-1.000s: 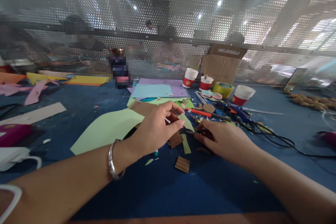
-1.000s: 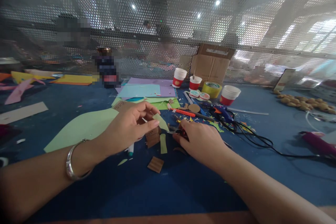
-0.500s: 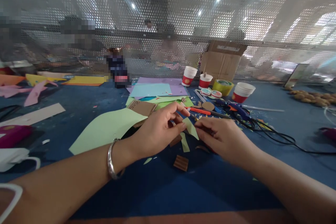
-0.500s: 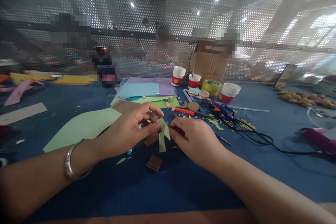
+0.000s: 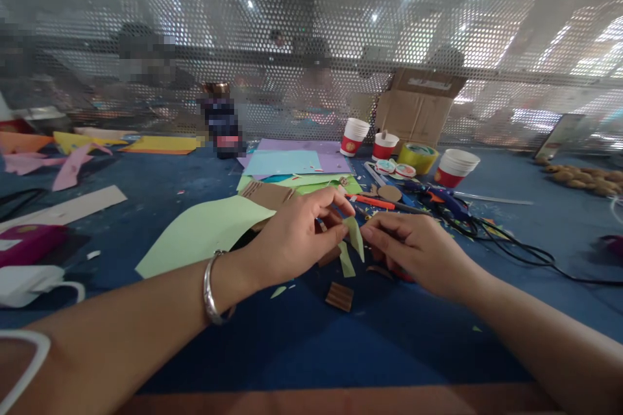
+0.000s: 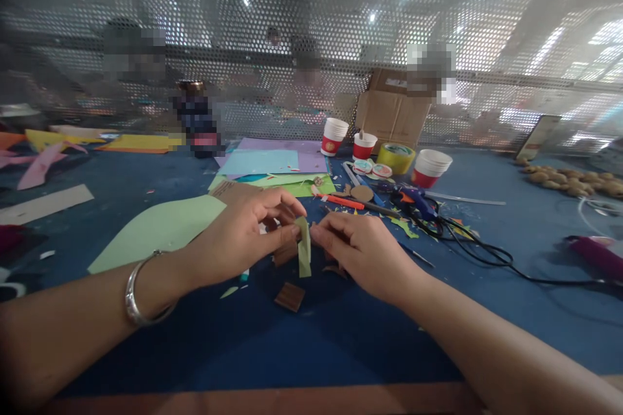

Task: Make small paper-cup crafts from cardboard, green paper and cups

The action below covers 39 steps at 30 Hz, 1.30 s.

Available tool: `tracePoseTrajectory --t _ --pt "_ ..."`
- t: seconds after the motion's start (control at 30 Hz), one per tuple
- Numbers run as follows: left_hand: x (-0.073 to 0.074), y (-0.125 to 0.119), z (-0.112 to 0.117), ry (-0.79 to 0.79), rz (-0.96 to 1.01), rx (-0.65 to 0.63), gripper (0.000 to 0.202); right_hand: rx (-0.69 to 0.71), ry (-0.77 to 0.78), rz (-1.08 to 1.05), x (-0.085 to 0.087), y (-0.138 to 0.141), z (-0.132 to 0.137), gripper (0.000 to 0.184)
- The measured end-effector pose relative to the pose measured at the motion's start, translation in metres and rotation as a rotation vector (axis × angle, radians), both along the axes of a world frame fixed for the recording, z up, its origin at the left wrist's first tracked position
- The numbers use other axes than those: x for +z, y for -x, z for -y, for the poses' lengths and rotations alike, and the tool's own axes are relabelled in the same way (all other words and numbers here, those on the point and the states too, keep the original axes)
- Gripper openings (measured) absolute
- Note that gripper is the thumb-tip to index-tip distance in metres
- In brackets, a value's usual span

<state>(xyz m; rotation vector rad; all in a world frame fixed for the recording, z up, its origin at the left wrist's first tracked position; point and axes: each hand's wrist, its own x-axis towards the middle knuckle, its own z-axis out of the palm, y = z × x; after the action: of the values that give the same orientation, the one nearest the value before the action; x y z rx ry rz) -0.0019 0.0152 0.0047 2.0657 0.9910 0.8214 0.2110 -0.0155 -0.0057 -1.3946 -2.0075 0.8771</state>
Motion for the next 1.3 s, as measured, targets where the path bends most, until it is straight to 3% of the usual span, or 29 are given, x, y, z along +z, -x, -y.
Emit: tracePoseTrajectory --t 0.27,0.43,0.5,0.63,0.77,0.93,1.1,1.2,1.3 --pt "-0.002 0.0 0.002 0.02 -0.051 0.02 0.017 -0.01 0.058 -0.067 -0.002 -0.001 0.0 0.024" --pt "0.007 0.007 0.01 -0.304 -0.274 0.036 0.011 0.085 0.087 0.195 0.0 -0.002 -0.002 0.019" --pt "0.01 0.009 0.018 -0.368 -0.423 -0.041 0.004 0.141 0.095 0.293 0.001 -0.001 -0.002 0.019" --pt "0.012 0.009 0.031 -0.339 -0.656 -0.247 0.017 0.212 0.097 0.39 0.003 -0.001 0.0 0.021" --pt "0.014 0.007 0.034 -0.293 -0.75 -0.324 0.015 0.214 0.085 0.464 0.004 -0.002 0.003 0.024" --pt "0.015 0.006 0.031 -0.233 -0.712 -0.344 0.015 0.165 0.017 0.627 0.005 0.0 0.003 0.026" --pt "0.009 0.008 0.029 -0.097 -0.614 -0.279 0.013 0.138 -0.043 0.619 0.005 0.0 0.001 0.029" --pt "0.006 0.007 0.026 -0.052 -0.462 -0.241 0.005 0.098 -0.078 0.576 0.007 -0.002 -0.001 0.03" --pt "0.005 0.005 0.019 -0.007 -0.216 -0.106 0.01 0.055 -0.088 0.517 0.009 -0.007 -0.002 0.027"
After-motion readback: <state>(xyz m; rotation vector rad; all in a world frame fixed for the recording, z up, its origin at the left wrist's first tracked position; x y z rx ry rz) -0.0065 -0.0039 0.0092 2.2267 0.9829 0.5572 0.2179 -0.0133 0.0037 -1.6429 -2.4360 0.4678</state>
